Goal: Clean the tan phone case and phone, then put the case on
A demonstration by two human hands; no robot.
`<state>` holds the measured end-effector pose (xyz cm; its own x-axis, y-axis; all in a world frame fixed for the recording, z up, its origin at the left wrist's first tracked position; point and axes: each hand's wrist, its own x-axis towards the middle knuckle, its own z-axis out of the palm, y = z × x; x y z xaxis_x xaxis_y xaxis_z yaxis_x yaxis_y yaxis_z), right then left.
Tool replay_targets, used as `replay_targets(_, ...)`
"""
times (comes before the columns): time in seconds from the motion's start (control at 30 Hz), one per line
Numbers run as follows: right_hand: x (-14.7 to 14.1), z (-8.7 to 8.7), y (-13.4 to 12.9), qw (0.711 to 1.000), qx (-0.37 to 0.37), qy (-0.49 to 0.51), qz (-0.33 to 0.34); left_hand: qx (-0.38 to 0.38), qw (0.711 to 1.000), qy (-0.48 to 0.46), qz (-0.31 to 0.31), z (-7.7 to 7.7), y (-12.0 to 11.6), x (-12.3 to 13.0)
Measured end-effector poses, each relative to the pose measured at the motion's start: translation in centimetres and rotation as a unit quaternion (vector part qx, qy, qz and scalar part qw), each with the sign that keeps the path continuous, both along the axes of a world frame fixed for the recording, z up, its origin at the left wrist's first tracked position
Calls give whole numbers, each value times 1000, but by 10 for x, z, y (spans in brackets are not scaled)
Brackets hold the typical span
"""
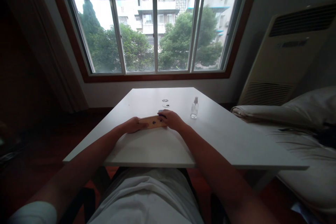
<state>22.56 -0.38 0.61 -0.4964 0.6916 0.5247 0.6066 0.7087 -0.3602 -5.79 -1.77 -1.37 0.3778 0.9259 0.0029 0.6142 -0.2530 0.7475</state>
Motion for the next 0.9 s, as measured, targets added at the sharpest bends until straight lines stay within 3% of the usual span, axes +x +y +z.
replay_targets(0.2, -13, 1, -12, 998, 50, -40, 22, 14, 1000, 8, -6, -3, 3, 0)
replay_targets(0.37, -21, -1, -16, 994, 81, -69, -8, 18, 1000, 7, -10, -3, 3, -1)
replay_targets(0.63, -41, 2, -36, 993, 86, -86, 2, 43, 998, 12, -52, 9, -11, 6)
replay_targets(0.77, -48, 7, -47, 996, 70, -59, -3, 41, 998, 4, -53, 11, -14, 8)
replay_targets(0.9, -41, 9, -41, 996, 83, -20, 13, 45, 999, 18, -23, 6, -9, 7)
